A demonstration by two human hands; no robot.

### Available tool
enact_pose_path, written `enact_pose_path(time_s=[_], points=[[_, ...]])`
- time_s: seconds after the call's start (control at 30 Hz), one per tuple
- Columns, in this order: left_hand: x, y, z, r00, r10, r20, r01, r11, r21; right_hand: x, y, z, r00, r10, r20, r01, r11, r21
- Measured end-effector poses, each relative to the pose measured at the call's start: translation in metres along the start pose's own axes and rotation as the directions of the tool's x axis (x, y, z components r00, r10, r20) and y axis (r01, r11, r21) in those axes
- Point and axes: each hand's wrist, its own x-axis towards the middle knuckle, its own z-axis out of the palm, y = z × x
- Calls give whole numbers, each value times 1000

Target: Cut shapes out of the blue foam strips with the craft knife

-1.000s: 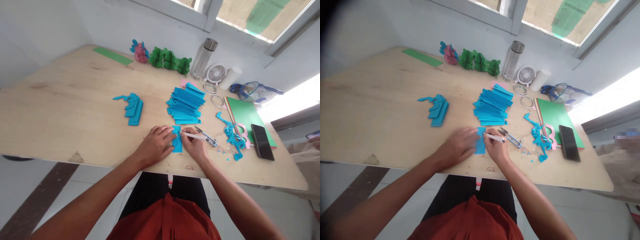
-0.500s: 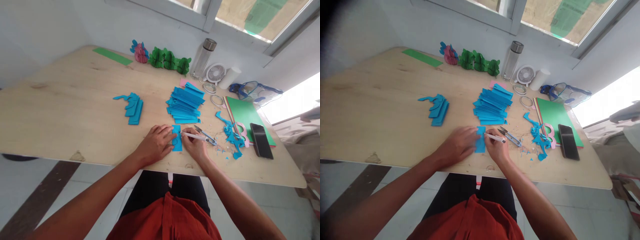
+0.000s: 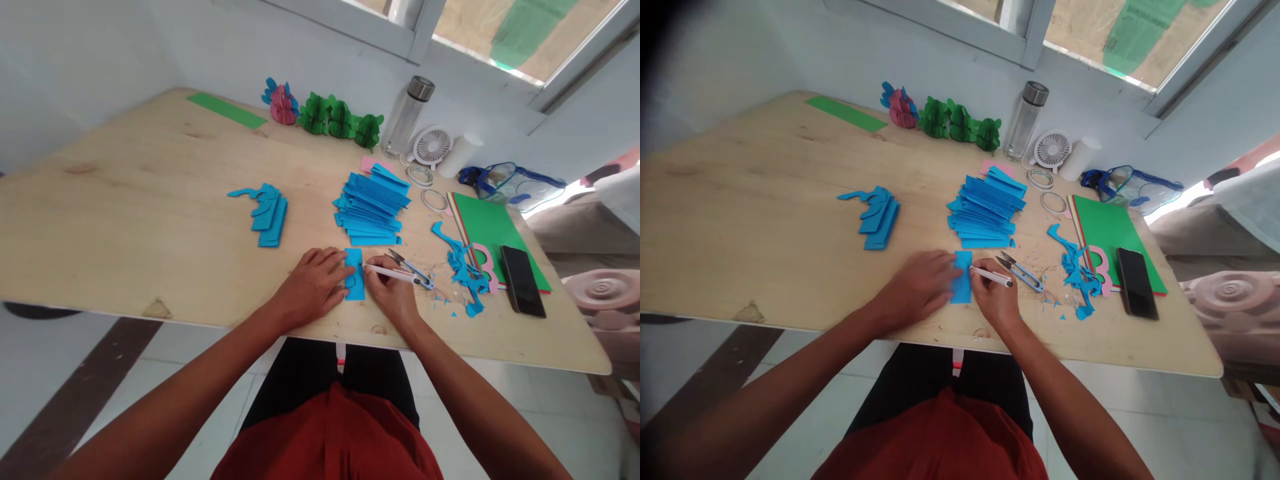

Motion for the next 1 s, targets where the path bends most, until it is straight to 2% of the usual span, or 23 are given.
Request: enact_pose_path(time_s=[0.47, 0.77, 1.0], points=[[0, -1, 1, 1000, 8, 12, -8, 1000, 6, -8, -1, 1, 1000, 22, -7, -22, 998, 56], [0, -3, 5, 1000, 0, -18, 0, 1000, -14, -13, -5, 1, 996, 83, -14, -83, 997, 7], [0, -3, 5, 1000, 6, -10, -6, 1000, -12, -15, -5, 1, 998, 64, 5, -64, 998, 5]])
